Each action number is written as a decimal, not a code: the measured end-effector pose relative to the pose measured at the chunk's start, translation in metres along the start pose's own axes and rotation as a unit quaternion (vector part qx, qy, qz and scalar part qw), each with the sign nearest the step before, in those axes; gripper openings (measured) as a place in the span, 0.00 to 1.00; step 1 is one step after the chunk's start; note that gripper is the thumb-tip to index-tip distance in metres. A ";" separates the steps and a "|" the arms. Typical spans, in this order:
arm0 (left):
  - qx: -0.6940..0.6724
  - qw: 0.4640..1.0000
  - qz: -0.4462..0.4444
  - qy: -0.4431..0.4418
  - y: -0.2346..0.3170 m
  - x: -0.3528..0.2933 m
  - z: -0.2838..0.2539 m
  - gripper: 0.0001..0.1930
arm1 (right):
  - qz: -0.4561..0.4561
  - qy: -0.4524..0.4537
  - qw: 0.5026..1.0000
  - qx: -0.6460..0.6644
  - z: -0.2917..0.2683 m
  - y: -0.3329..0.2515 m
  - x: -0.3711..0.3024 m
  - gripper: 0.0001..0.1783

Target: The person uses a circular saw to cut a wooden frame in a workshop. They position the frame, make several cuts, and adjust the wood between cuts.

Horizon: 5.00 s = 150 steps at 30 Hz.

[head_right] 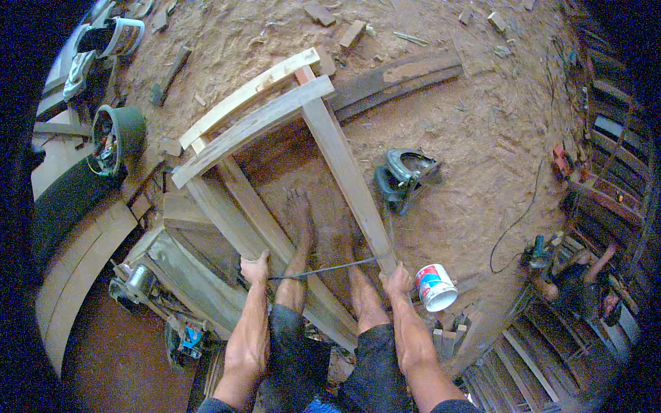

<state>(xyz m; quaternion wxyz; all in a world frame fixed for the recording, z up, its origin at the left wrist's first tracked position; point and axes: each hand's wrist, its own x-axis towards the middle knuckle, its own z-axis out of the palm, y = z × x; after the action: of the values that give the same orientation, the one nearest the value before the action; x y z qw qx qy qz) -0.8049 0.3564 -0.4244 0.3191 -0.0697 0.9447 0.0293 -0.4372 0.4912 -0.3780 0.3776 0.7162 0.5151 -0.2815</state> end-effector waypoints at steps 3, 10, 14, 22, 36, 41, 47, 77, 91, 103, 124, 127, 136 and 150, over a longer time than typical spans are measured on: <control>-0.018 0.999 0.026 0.014 0.010 0.005 -0.008 0.35 | -0.042 0.016 0.999 0.002 -0.006 -0.005 0.002 0.38; -0.009 1.000 -0.005 0.019 0.026 0.001 -0.033 0.33 | -0.016 0.009 1.000 -0.011 -0.024 -0.023 -0.007 0.36; -0.004 1.000 0.004 0.024 0.047 0.009 -0.045 0.34 | -0.029 0.017 0.999 -0.012 -0.042 -0.040 -0.010 0.35; 0.009 1.000 0.023 0.018 0.083 0.026 -0.052 0.33 | -0.050 0.049 0.997 -0.008 -0.062 -0.068 0.001 0.34; 0.018 0.999 0.037 0.015 0.136 0.045 -0.059 0.31 | -0.063 0.086 0.994 -0.009 -0.082 -0.093 0.023 0.36; 0.027 0.998 0.044 0.025 0.151 0.057 -0.060 0.32 | -0.055 0.050 0.997 -0.007 -0.097 -0.111 0.023 0.35; 0.022 0.999 0.037 0.026 0.141 0.076 -0.073 0.32 | -0.052 0.042 0.998 -0.010 -0.099 -0.137 0.013 0.34; -0.003 0.936 0.347 -0.055 0.064 -0.012 -0.085 0.28 | -0.169 0.157 0.970 0.071 -0.138 -0.165 0.001 0.14; -0.140 0.817 0.559 -0.004 0.154 -0.033 -0.196 0.16 | -0.326 -0.001 0.945 0.023 -0.153 -0.156 -0.066 0.29; -0.056 0.927 0.336 -0.158 0.167 -0.012 -0.227 0.17 | -0.273 -0.002 0.950 0.152 -0.151 -0.145 -0.028 0.20; -0.011 0.778 0.625 0.065 0.271 -0.040 -0.216 0.09 | -0.168 -0.171 0.960 -0.143 -0.105 -0.169 0.188 0.43; -0.022 0.762 0.641 0.090 0.300 -0.041 -0.232 0.08 | -0.202 -0.117 0.948 -0.216 -0.125 -0.160 0.182 0.43; 0.053 0.845 0.522 0.107 0.311 -0.019 -0.305 0.07 | -0.251 -0.001 0.965 -0.073 -0.286 -0.111 0.088 0.40; 0.237 0.904 0.335 0.121 0.266 0.105 -0.344 0.17 | -0.231 0.026 0.851 0.472 -0.362 -0.165 -0.038 0.17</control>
<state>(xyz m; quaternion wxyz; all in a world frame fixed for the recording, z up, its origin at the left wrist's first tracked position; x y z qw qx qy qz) -1.1332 0.5729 -0.2123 0.1805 0.3252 0.9229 -0.0994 -0.6003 0.8025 -0.1881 -0.0946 0.6757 0.4803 -0.5512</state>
